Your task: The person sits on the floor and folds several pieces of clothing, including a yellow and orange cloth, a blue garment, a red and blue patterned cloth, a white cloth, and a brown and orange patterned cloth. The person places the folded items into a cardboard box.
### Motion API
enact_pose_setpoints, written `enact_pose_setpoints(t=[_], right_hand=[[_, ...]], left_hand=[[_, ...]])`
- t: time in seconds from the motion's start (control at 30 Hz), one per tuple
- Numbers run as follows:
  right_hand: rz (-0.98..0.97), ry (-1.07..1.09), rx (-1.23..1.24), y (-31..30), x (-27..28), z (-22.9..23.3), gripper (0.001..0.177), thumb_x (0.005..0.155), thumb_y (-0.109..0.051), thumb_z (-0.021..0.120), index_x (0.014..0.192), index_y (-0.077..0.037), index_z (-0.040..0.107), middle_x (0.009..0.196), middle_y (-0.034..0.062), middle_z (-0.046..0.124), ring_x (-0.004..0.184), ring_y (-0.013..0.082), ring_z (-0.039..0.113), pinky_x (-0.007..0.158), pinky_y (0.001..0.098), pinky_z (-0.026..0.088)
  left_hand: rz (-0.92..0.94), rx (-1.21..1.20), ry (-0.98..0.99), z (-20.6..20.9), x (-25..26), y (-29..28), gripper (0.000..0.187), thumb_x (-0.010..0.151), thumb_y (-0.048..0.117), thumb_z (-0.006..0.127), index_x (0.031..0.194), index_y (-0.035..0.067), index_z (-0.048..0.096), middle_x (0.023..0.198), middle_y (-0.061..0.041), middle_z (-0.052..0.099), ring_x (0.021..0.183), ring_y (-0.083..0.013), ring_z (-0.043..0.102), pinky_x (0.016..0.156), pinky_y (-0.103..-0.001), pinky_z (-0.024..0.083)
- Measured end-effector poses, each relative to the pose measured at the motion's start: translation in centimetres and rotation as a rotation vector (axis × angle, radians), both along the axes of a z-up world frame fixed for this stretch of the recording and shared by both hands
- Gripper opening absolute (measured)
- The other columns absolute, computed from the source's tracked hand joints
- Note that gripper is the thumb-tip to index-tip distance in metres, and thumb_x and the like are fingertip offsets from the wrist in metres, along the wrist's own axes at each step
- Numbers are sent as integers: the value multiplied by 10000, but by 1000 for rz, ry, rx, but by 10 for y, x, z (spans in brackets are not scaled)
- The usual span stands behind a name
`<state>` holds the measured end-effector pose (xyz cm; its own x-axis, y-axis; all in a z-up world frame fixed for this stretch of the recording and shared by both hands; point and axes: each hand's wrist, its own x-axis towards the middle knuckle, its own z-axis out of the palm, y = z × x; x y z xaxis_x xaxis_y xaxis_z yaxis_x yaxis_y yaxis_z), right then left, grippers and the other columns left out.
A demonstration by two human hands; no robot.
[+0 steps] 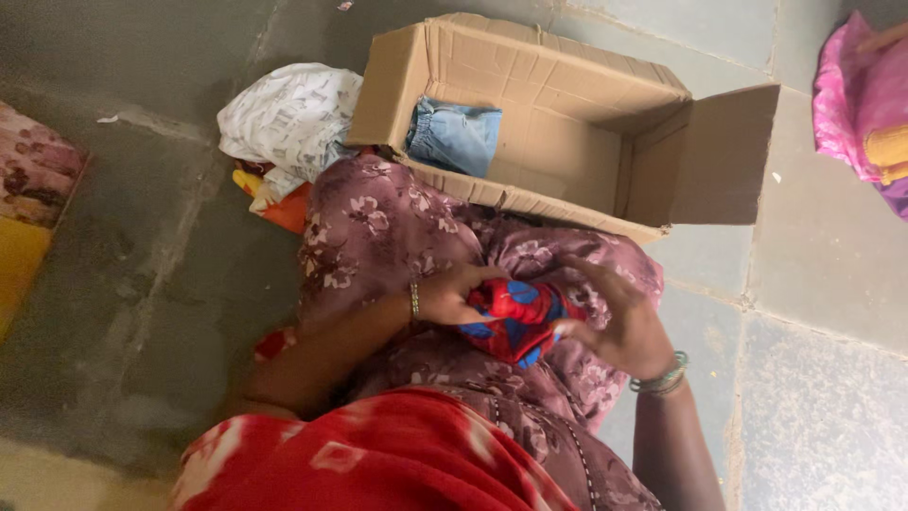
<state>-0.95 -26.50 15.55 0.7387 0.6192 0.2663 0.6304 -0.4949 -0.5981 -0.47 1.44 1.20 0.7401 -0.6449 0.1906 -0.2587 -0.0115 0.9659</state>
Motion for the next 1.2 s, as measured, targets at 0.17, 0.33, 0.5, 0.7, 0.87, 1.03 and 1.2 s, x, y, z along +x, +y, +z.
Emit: enact_pose_setpoints(t=[0.17, 0.33, 0.5, 0.7, 0.87, 1.03, 1.2], right_hand=[[108, 537, -448, 40, 10, -17, 904, 799, -376, 841, 1525, -40, 420, 1000, 165, 765, 938, 252, 769, 851, 369, 588], [143, 955, 88, 40, 50, -39, 491, 910, -249, 733, 1335, -32, 615, 1057, 43, 765, 957, 144, 682, 861, 335, 570], [-220, 670, 303, 37, 130, -25, 355, 950, -226, 740, 1248, -44, 679, 1071, 35, 769, 945, 148, 708, 835, 308, 599], [-324, -358, -63, 116, 241, -88, 555, 908, -71, 728, 1429, -25, 544, 1316, 264, 653, 1206, 466, 613, 1036, 501, 501], [-38, -167, -121, 164, 254, -173, 547, 903, -76, 670, 1427, -18, 528, 1425, 267, 573, 1297, 450, 540, 1083, 480, 445], [-97, -59, -32, 105, 186, -163, 380, 976, -123, 655, 1347, -55, 607, 1357, 236, 629, 1250, 438, 597, 1046, 477, 487], [-320, 33, -15, 3, 112, -118, 313, 1014, -185, 641, 1293, -42, 645, 1221, 237, 681, 1080, 356, 688, 795, 399, 591]], left_hand=[[22, -22, -106, 17, -1, -1, 502, 761, 203, 871, 1171, 46, 628, 1030, -63, 705, 951, -137, 686, 847, -316, 569], [465, -65, -329, 28, 25, 60, 368, 888, 266, 851, 1105, 71, 627, 1039, -44, 695, 972, -155, 694, 885, -332, 578], [1137, 260, -632, 21, 27, 114, 317, 933, 202, 794, 1180, 72, 642, 1168, -94, 705, 1079, -294, 656, 991, -435, 462], [1277, 337, -576, 2, 33, 111, 381, 924, 256, 769, 1245, 110, 624, 1247, -85, 685, 1218, -316, 617, 1124, -574, 342], [1239, 327, -571, -2, 34, 117, 365, 936, 279, 767, 1230, 119, 620, 1236, -65, 691, 1189, -302, 629, 1117, -569, 355], [1237, 313, -591, 2, 32, 114, 353, 940, 270, 768, 1225, 124, 619, 1208, -45, 701, 1160, -293, 649, 1097, -573, 366], [1245, 284, -619, -6, 39, 116, 380, 913, 257, 773, 1224, 107, 616, 1202, -68, 698, 1132, -296, 650, 1055, -495, 403]])
